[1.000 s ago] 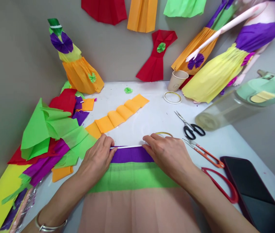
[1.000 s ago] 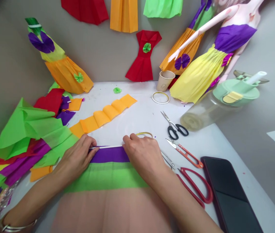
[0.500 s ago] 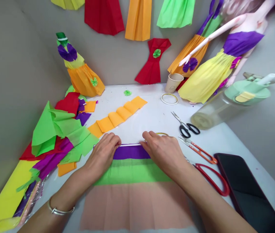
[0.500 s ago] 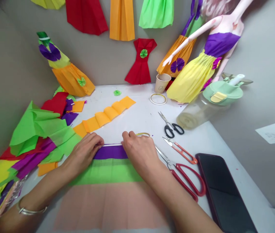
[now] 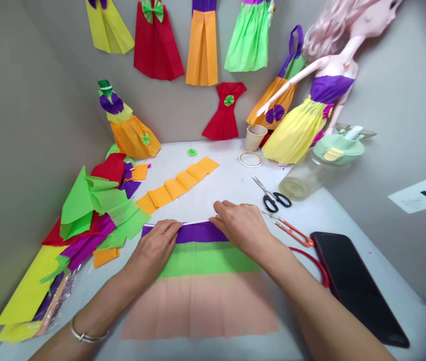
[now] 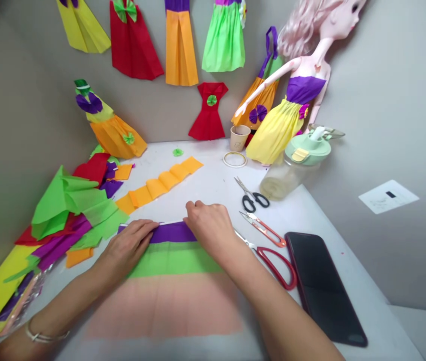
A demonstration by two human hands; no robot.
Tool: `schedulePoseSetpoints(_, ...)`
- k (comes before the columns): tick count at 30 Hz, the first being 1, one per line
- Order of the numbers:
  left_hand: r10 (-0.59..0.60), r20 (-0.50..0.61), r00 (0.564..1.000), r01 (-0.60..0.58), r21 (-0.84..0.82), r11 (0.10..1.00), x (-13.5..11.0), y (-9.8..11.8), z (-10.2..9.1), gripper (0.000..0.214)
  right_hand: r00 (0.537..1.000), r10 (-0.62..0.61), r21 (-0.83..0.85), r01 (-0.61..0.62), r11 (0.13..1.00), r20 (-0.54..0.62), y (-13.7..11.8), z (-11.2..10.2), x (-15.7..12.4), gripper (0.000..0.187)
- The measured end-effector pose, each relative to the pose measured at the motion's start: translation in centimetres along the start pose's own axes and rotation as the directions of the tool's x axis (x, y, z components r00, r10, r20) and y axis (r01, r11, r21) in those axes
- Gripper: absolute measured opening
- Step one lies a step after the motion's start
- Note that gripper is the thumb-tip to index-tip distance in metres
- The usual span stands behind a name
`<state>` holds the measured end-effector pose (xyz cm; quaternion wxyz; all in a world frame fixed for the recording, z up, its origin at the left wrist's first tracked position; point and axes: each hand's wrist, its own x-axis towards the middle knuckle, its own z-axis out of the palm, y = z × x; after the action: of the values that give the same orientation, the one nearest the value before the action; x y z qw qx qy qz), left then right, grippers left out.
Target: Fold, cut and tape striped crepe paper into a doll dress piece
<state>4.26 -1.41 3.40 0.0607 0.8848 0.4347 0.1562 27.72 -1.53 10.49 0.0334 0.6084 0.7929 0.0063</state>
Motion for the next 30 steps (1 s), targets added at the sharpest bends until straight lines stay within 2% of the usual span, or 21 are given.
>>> schedulePoseSetpoints(8,0.011,0.041,0.999,-0.013,0.044,0.999,-0.7,0.3,0.2,0.038,0.998,-0.013,0.058,0.017,0.998,-0.068,1.7,-0.4,-0.9,0.017)
schedulePoseSetpoints(18,0.055,0.034,0.998,-0.059,0.111,0.992,-0.6,0.8,-0.1,0.040,0.992,0.104,0.072,-0.098,0.993,-0.075,4.3,0.1,-2.5,0.017)
schedulePoseSetpoints(26,0.012,0.149,0.989,-0.043,0.201,0.979,0.0,1.4,-0.5,0.045,0.985,0.152,0.020,-0.151,0.988,-0.078,5.0,0.2,-3.6,0.017)
schedulePoseSetpoints(30,-0.025,0.241,0.970,-0.045,0.278,0.960,0.7,1.9,-0.9,0.048,0.982,0.176,0.010,-0.175,0.984,-0.071,4.8,0.6,-3.6,0.017)
